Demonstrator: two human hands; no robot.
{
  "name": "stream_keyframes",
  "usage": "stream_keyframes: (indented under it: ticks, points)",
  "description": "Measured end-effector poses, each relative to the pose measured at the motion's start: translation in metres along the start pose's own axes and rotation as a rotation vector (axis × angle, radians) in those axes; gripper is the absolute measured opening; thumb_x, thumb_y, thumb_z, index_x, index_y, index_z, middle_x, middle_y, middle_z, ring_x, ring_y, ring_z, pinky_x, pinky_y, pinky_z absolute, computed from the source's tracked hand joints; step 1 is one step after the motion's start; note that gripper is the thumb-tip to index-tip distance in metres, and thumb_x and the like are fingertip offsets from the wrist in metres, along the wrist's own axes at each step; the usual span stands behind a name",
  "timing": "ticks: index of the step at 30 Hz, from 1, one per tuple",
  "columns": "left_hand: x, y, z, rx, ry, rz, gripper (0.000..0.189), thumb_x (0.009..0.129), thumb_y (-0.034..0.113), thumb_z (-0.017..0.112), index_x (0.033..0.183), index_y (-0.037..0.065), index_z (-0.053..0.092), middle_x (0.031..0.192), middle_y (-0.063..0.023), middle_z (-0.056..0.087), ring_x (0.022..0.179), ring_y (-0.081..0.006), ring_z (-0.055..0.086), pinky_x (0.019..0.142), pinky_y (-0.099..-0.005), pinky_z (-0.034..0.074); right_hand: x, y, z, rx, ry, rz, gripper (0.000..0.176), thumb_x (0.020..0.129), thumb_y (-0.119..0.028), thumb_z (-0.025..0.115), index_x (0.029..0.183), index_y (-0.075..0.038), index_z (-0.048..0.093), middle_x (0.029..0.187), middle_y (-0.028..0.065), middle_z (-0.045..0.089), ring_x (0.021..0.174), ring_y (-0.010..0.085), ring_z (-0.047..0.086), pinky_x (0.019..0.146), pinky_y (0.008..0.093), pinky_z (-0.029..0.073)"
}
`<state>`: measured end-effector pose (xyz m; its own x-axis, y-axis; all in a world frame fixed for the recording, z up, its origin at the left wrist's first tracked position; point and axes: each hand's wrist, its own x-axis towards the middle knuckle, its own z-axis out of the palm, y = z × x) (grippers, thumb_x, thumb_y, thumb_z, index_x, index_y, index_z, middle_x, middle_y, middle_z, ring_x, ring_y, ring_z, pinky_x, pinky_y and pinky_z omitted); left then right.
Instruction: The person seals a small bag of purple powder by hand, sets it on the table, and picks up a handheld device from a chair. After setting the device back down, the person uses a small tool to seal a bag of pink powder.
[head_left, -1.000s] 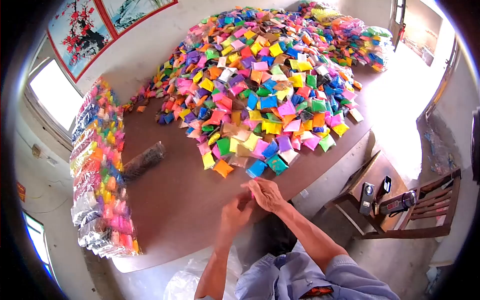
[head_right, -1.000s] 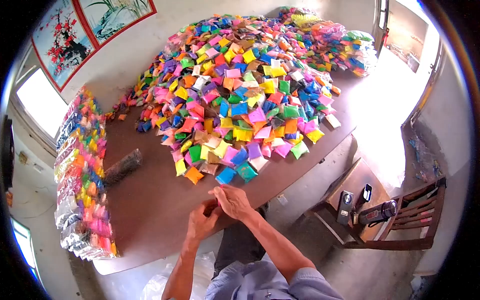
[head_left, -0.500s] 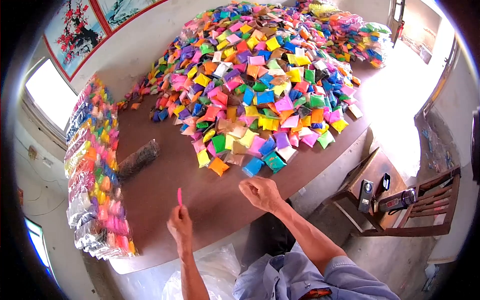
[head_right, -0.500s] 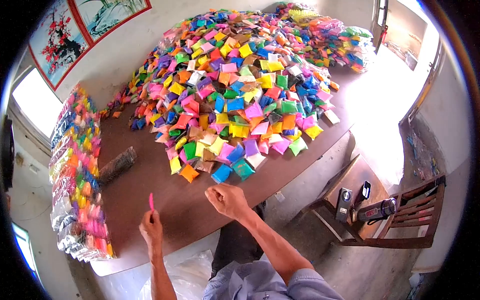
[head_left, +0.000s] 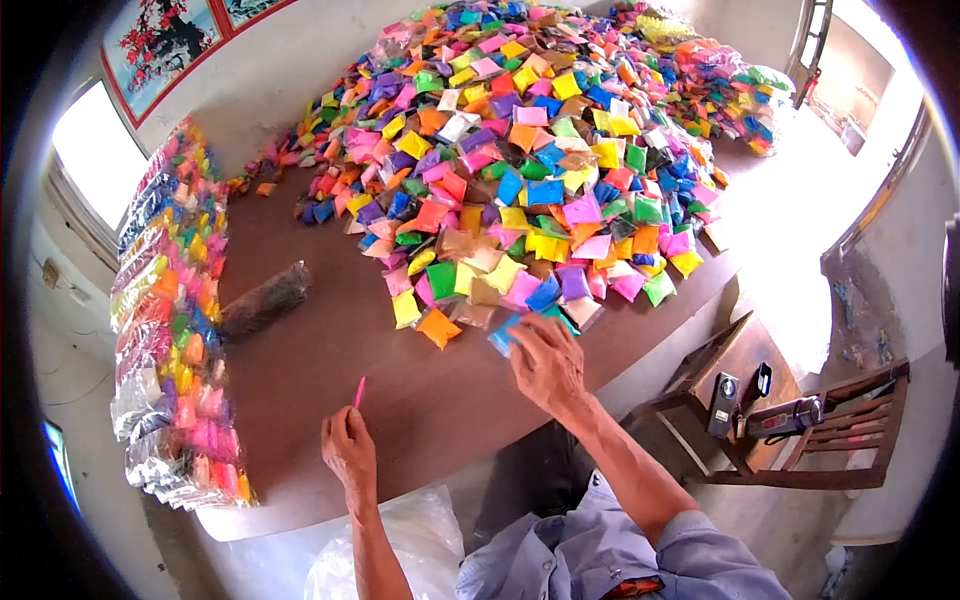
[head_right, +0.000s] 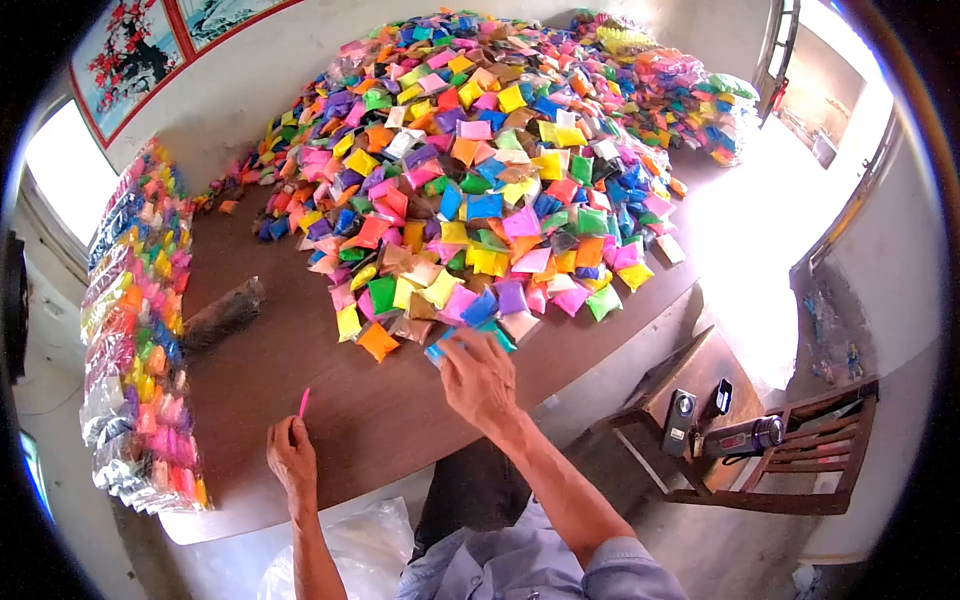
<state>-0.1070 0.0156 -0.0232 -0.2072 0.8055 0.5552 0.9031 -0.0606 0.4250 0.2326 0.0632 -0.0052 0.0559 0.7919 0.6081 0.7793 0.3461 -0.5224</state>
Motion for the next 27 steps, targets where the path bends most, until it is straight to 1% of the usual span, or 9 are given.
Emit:
stream_keyframes:
  ticks: [1, 3, 4, 9, 17, 19, 22, 24, 27]
  points:
    - [0.001, 0.000, 0.001, -0.016, 0.010, -0.005, 0.007, 0.098, 0.009, 0.068, 0.101, 0.004, 0.070, 0.091, -0.0122, 0.068, 0.078, -0.0320, 0.066, 0.069, -0.0435, 0.053, 0.008, 0.003, -0.004, -0.009, -0.001, -0.003, 0.031, 0.086, -0.012, 0.076, 0.116, -0.012, 0.073, 0.115, 0.0095, 0.068, 0.107, 0.0329, 0.065, 0.089, 0.0450, 0.054]
    - [0.002, 0.004, 0.000, -0.037, 0.002, -0.039, 0.006, 0.097, 0.009, 0.068, 0.101, 0.004, 0.070, 0.091, -0.0123, 0.068, 0.078, -0.0319, 0.066, 0.069, -0.0429, 0.054, 0.021, 0.009, -0.011, -0.178, -0.005, -0.059, 0.040, 0.086, -0.016, 0.076, 0.125, -0.015, 0.071, 0.134, 0.0107, 0.059, 0.128, 0.0358, 0.054, 0.101, 0.0486, 0.048]
    - [0.003, 0.006, -0.002, -0.047, -0.006, -0.070, 0.006, 0.097, 0.008, 0.068, 0.101, 0.005, 0.070, 0.091, -0.0123, 0.068, 0.078, -0.0318, 0.066, 0.069, -0.0423, 0.054, 0.021, 0.018, -0.011, -0.223, -0.106, -0.036, 0.045, 0.087, -0.022, 0.075, 0.131, -0.015, 0.068, 0.144, 0.0102, 0.053, 0.138, 0.0367, 0.046, 0.107, 0.0501, 0.044]
    - [0.003, 0.004, -0.003, -0.062, -0.019, -0.062, 0.007, 0.096, 0.008, 0.068, 0.102, 0.004, 0.070, 0.094, -0.0130, 0.069, 0.081, -0.0325, 0.067, 0.070, -0.0425, 0.054, 0.013, 0.037, -0.007, -0.372, -0.095, 0.022, 0.048, 0.089, -0.030, 0.075, 0.133, -0.012, 0.067, 0.146, 0.0097, 0.055, 0.138, 0.0359, 0.047, 0.107, 0.0504, 0.044]
    - [0.005, -0.001, 0.000, -0.062, 0.002, -0.049, 0.006, 0.094, 0.007, 0.071, 0.100, 0.005, 0.071, 0.094, -0.0123, 0.070, 0.081, -0.0315, 0.068, 0.069, -0.0425, 0.054, 0.039, 0.039, -0.003, -0.313, -0.031, 0.057, 0.056, 0.088, -0.030, 0.076, 0.135, -0.005, 0.062, 0.140, 0.0146, 0.057, 0.135, 0.0360, 0.049, 0.107, 0.0521, 0.044]
    - [0.005, -0.003, 0.001, -0.053, 0.006, -0.042, 0.007, 0.093, 0.008, 0.072, 0.100, 0.005, 0.072, 0.094, -0.0125, 0.070, 0.081, -0.0322, 0.068, 0.069, -0.0432, 0.054, 0.051, 0.040, 0.002, -0.273, 0.010, -0.007, 0.056, 0.086, -0.028, 0.076, 0.135, -0.004, 0.061, 0.138, 0.0147, 0.058, 0.134, 0.0359, 0.050, 0.102, 0.0522, 0.046]
    - [0.005, -0.005, 0.002, -0.066, 0.001, -0.050, 0.008, 0.093, 0.009, 0.072, 0.100, 0.005, 0.072, 0.093, -0.0128, 0.070, 0.082, -0.0326, 0.068, 0.069, -0.0436, 0.054, 0.062, 0.045, 0.010, -0.313, -0.074, 0.028, 0.053, 0.083, -0.024, 0.076, 0.130, -0.004, 0.063, 0.135, 0.0139, 0.060, 0.133, 0.0354, 0.051, 0.097, 0.0509, 0.045]
    - [0.005, -0.005, 0.001, -0.067, -0.011, -0.067, 0.009, 0.094, 0.010, 0.072, 0.100, 0.004, 0.072, 0.095, -0.0137, 0.071, 0.084, -0.0328, 0.069, 0.072, -0.0435, 0.055, 0.067, 0.047, 0.012, -0.353, -0.132, 0.112, 0.043, 0.082, -0.019, 0.075, 0.121, -0.005, 0.064, 0.130, 0.0124, 0.064, 0.131, 0.0344, 0.053, 0.095, 0.0493, 0.044]
    - [0.004, -0.004, -0.001, -0.077, -0.023, -0.103, 0.011, 0.094, 0.012, 0.072, 0.100, 0.003, 0.073, 0.096, -0.0144, 0.073, 0.085, -0.0329, 0.070, 0.074, -0.0427, 0.056, 0.066, 0.039, 0.008, -0.211, -0.015, 0.114, 0.033, 0.082, -0.015, 0.075, 0.112, -0.006, 0.064, 0.125, 0.0104, 0.067, 0.131, 0.0344, 0.053, 0.098, 0.0487, 0.042]
